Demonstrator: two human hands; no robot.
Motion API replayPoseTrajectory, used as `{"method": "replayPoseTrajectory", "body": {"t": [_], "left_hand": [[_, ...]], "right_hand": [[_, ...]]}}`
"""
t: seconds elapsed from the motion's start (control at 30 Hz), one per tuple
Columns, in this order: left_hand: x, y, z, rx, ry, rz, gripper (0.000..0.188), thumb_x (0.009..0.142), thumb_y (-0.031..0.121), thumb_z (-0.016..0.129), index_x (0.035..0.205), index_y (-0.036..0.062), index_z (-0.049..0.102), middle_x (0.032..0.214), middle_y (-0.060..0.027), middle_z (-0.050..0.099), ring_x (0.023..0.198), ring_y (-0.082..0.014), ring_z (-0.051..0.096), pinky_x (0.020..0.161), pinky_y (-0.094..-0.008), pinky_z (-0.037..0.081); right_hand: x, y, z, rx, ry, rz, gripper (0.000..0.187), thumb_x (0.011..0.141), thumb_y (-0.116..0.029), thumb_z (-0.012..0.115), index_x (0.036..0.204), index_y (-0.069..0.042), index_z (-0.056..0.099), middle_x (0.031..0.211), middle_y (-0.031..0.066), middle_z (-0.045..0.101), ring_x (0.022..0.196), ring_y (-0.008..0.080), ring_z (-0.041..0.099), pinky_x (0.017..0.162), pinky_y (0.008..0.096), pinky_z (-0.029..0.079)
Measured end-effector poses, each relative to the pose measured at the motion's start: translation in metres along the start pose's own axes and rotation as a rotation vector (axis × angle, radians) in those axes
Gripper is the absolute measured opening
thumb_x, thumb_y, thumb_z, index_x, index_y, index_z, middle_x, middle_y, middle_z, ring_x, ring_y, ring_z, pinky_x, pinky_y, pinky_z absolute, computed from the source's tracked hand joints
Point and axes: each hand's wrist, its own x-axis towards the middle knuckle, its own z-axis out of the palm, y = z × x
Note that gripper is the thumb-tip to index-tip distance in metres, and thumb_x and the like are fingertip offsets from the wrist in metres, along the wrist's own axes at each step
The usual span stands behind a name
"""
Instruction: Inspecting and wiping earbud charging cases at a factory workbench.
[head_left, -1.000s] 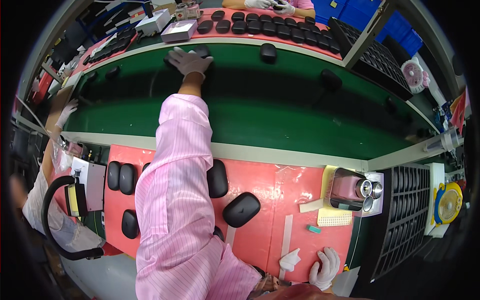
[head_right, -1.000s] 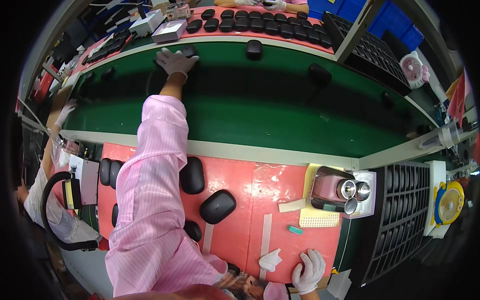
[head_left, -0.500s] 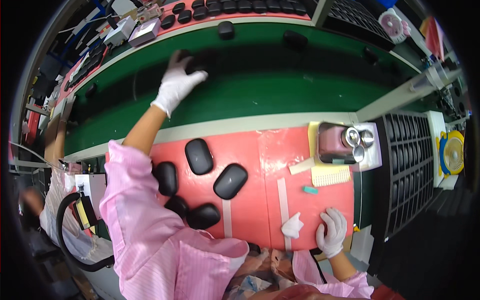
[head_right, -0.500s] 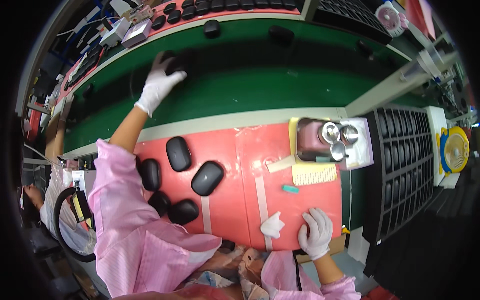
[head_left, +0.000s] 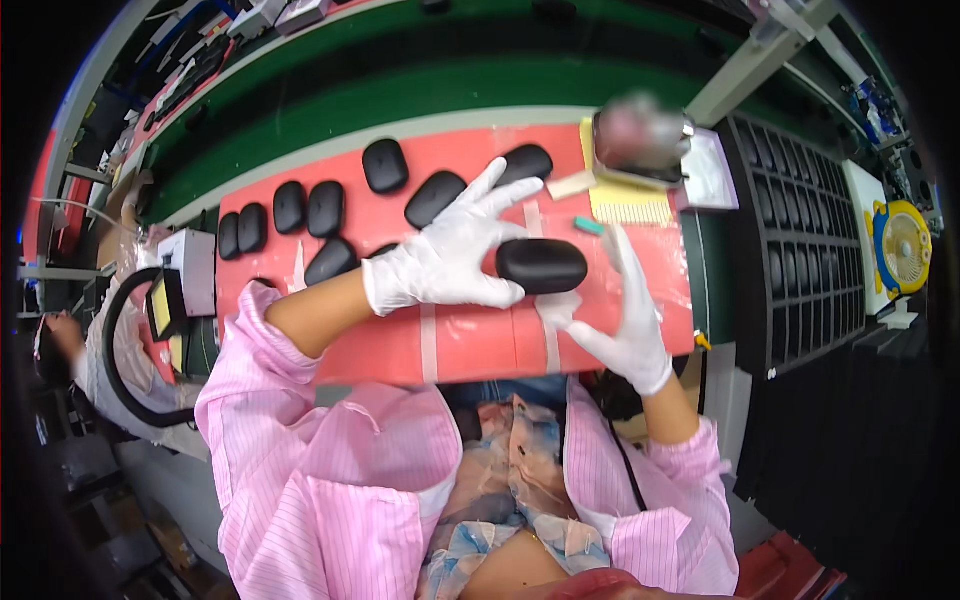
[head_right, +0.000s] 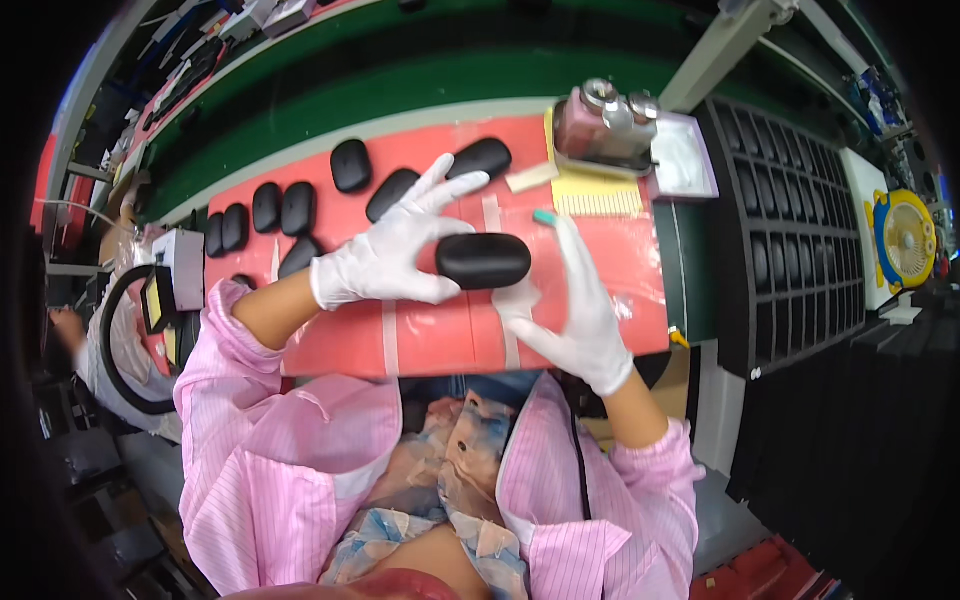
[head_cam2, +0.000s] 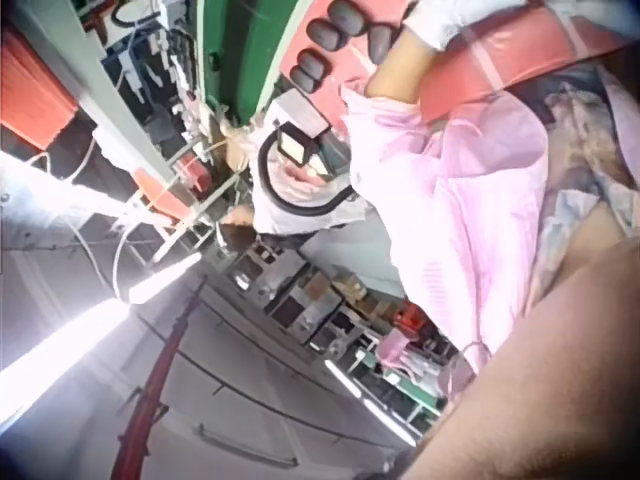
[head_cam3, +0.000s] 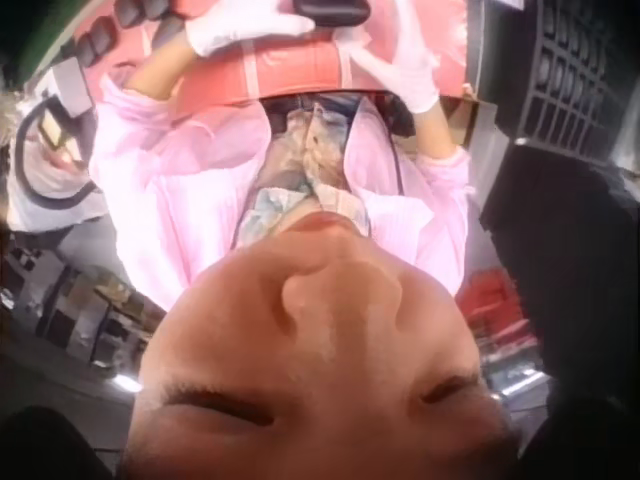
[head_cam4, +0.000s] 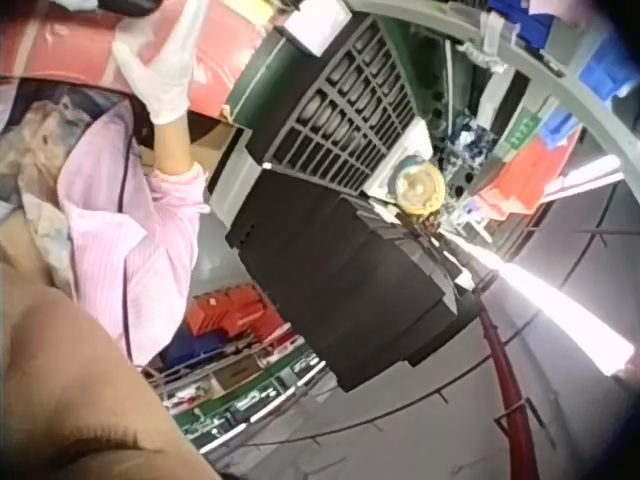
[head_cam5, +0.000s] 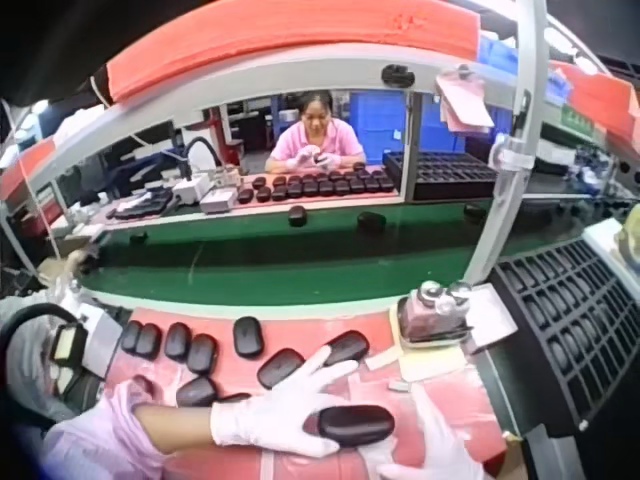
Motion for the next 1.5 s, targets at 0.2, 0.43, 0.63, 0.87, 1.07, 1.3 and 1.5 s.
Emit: {"method": "replayPoseTrajectory", "body": {"t": [0.2,0.43,0.63,0.87,1.07,1.3,1.5], "left_hand": [[-0.045,0.033,0.088,-1.262,0.43,-0.21,0.079,0.079,0.022,0.078,0.142,0.0037,0.034,0.135,-0.0099,0.045,0.125,-0.0221,0.047,0.105,-0.0373,0.04],[-0.056,0.065,0.136,-1.348,0.842,-0.265,0.059,0.075,-0.002,0.078,0.125,0.003,0.048,0.119,-0.0078,0.059,0.111,-0.0164,0.059,0.096,-0.0309,0.049],[-0.057,0.079,0.144,-1.307,0.764,-0.262,0.063,0.071,0.0,0.082,0.125,0.0018,0.049,0.116,-0.0074,0.06,0.106,-0.0164,0.061,0.094,-0.0309,0.051],[-0.054,0.082,0.147,-1.4,0.609,-0.403,0.063,0.071,0.005,0.084,0.123,-0.0006,0.05,0.113,-0.0082,0.062,0.103,-0.0157,0.062,0.092,-0.0301,0.051],[-0.049,0.08,0.151,-1.335,0.646,-0.427,0.061,0.069,0.003,0.082,0.122,0.0004,0.051,0.114,-0.0077,0.062,0.106,-0.0158,0.061,0.094,-0.0304,0.049],[-0.055,0.074,0.152,-1.433,0.606,-0.379,0.071,0.068,-0.002,0.081,0.13,0.0021,0.045,0.122,-0.0081,0.055,0.113,-0.0183,0.057,0.099,-0.0336,0.046],[-0.066,0.056,0.137,-1.87,0.493,-0.404,0.063,0.087,0.029,0.061,0.136,-0.0059,0.044,0.124,-0.022,0.06,0.112,-0.0273,0.062,0.097,-0.0436,0.052]], "right_hand": [[-0.004,-0.007,0.022,0.249,-0.049,-0.058,0.065,0.075,-0.002,0.075,0.135,-0.003,0.049,0.126,0.0138,0.058,0.117,0.0233,0.057,0.102,0.0335,0.043],[-0.03,-0.007,0.026,0.551,-0.273,0.13,0.054,0.084,-0.018,0.072,0.13,-0.001,0.05,0.13,0.0115,0.053,0.124,0.0219,0.049,0.108,0.0367,0.035],[-0.045,-0.01,0.025,1.116,-0.111,0.368,0.046,0.09,-0.024,0.061,0.13,-0.001,0.056,0.117,0.0093,0.058,0.111,0.0197,0.055,0.103,0.0316,0.037],[-0.046,0.003,0.01,0.24,0.194,0.03,0.039,0.09,-0.022,0.055,0.122,0.0,0.06,0.118,0.0142,0.06,0.109,0.026,0.058,0.1,0.0359,0.042],[-0.065,-0.006,0.004,-0.015,0.069,-0.24,0.018,0.074,-0.002,0.071,0.091,-0.003,0.066,0.101,0.0112,0.059,0.099,0.0268,0.058,0.088,0.0365,0.046],[-0.057,0.024,-0.028,0.049,0.48,-0.034,0.005,0.084,0.005,0.063,0.086,0.001,0.063,0.095,0.0095,0.06,0.092,0.0209,0.059,0.082,0.0319,0.046],[-0.07,0.08,-0.064,-0.847,0.045,-0.274,0.016,0.08,-0.002,0.069,0.097,-0.003,0.067,0.103,0.0114,0.062,0.099,0.0276,0.06,0.086,0.038,0.047]]}}
